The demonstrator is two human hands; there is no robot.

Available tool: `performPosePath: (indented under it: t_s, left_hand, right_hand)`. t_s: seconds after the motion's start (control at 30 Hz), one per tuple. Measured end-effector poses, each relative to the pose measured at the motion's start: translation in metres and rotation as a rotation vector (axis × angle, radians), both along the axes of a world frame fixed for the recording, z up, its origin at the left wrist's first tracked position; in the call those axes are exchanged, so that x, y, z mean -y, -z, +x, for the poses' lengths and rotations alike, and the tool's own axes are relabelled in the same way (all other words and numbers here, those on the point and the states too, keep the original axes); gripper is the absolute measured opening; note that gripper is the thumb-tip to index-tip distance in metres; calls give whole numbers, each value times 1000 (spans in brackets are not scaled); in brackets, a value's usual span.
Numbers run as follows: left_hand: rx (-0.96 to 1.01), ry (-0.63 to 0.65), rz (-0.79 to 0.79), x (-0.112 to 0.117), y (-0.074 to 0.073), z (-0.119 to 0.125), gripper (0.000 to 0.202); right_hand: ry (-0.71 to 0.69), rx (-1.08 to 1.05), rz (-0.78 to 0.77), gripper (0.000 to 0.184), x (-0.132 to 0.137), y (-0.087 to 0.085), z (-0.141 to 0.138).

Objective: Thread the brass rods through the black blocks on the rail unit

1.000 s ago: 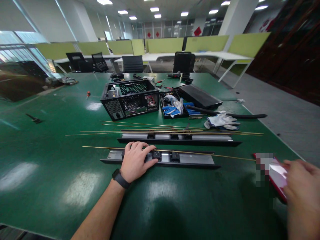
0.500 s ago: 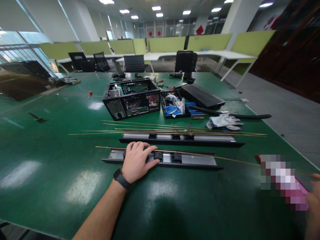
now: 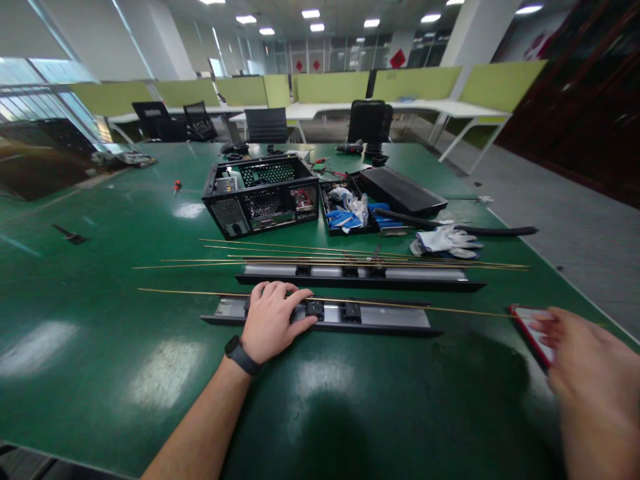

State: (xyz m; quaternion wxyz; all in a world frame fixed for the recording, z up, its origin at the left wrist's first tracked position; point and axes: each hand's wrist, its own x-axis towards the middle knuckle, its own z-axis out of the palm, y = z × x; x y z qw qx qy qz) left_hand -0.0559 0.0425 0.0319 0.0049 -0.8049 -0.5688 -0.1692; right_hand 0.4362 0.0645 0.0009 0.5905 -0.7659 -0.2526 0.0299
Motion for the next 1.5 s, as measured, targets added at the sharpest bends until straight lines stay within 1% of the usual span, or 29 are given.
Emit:
performPosePath:
  t_s: [0.03,0.07,0.13,0.17,0.23,0.33,0.4,0.53,0.6,0.73,0.83,0.97,1.07,1.17,1.3,1.37,1.43,1.5]
  left_hand:
    - [1,0,0,0,0,0,41]
    - [2,-1,0,0,0,0,41]
    - [5,-2,2,0,0,0,41]
    - [6,-2,3,0,0,0,41]
    - [10,0,5,0,0,0,40]
    - [13,1,12,0,0,0,40]
    - [14,1,13,0,0,0,40]
    - [16,0,1,0,0,0,40]
    - [18,1,-1,0,0,0,40]
    - [10,1,4,-1,0,0,40]
    - [8,0,7,0,0,0,40]
    - [15,-1,13,0,0,0,40]
    - [12,-2,13,0,0,0,39]
    - [4,-3,12,0,0,0,39]
    - [3,-2,25,0,0,1,39]
    - [2,-1,26,0,0,1,39]
    - [0,0,22,0,0,1,40]
    - [0,-2,19,0,0,1,40]
  right_hand:
    - [-27,-148,19,32,0,-3,-18]
    - [-123,-220,-5,30,1,-6,-36]
    - [-328,-252,-65,32,7,-9,-69]
    - [-432,-237,-98,36,10,-10,-84]
    - [-579,-169,-128,41,17,-10,-109]
    - [-758,-4,-213,45,26,-11,-137]
    - [-824,122,-250,45,29,-12,-150]
    - [-895,345,-245,45,34,-17,-170]
    - [-951,380,-243,46,37,-18,-179]
    - [-1019,352,-234,49,40,-19,-191]
    - [-963,309,-261,48,37,-18,-186]
    - [-768,254,-307,47,30,-12,-159]
    - [-633,230,-300,45,25,-6,-132]
    - [-500,236,-284,41,21,-6,-106]
    - [-333,214,-349,33,17,-17,-71]
    - [-220,190,-378,33,15,-21,-51]
    - [-98,175,-403,36,13,-22,-26]
    - [14,216,-465,38,12,-18,1]
